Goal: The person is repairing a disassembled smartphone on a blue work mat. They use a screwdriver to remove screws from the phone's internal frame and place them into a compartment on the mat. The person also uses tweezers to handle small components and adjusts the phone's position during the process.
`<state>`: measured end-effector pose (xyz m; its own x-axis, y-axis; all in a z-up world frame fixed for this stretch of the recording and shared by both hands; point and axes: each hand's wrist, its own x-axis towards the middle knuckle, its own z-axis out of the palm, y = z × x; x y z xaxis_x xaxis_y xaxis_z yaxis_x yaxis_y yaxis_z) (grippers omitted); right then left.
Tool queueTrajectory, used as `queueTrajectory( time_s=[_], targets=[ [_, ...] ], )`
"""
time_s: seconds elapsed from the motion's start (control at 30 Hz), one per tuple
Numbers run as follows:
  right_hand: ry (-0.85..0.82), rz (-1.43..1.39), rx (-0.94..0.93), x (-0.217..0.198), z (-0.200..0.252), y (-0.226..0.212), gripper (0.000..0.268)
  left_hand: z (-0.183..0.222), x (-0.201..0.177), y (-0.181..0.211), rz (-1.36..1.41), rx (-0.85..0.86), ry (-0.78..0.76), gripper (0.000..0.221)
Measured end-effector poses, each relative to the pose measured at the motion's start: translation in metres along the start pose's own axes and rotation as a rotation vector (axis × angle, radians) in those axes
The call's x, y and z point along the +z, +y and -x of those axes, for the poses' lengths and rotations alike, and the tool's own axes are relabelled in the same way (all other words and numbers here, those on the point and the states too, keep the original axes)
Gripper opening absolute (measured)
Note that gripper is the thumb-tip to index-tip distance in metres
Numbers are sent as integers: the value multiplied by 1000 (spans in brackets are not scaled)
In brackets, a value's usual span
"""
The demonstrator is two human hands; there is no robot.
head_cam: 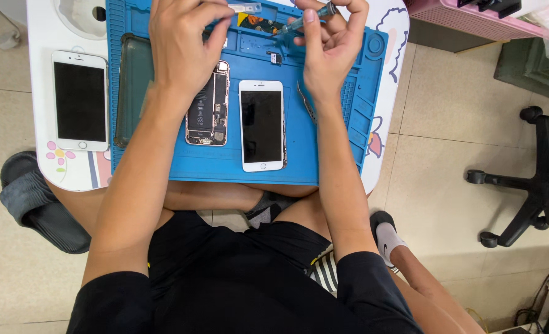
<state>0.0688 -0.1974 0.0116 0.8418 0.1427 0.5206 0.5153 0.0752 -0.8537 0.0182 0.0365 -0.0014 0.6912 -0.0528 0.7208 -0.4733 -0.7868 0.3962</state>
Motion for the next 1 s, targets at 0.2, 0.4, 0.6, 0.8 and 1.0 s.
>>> queueTrajectory(
  time_s=[0.2,0.4,0.6,0.8,1.0],
  targets=[
    [-68,92,-38,5,4,0,25,-2,-9,1,125,23,-49,11],
    [30,67,-28,1,2,0,24,-20,-61,39,207,119,-669,64],
    [62,27,-33,-2,0,2,23,24,-51,71,63,234,-941,157],
    [58,33,-40,-3,0,3,23,21,-42,73,-37,313,-895,139],
    [76,36,-29,-3,0,0,23,16,-29,75,28,404,-915,133]
  ],
)
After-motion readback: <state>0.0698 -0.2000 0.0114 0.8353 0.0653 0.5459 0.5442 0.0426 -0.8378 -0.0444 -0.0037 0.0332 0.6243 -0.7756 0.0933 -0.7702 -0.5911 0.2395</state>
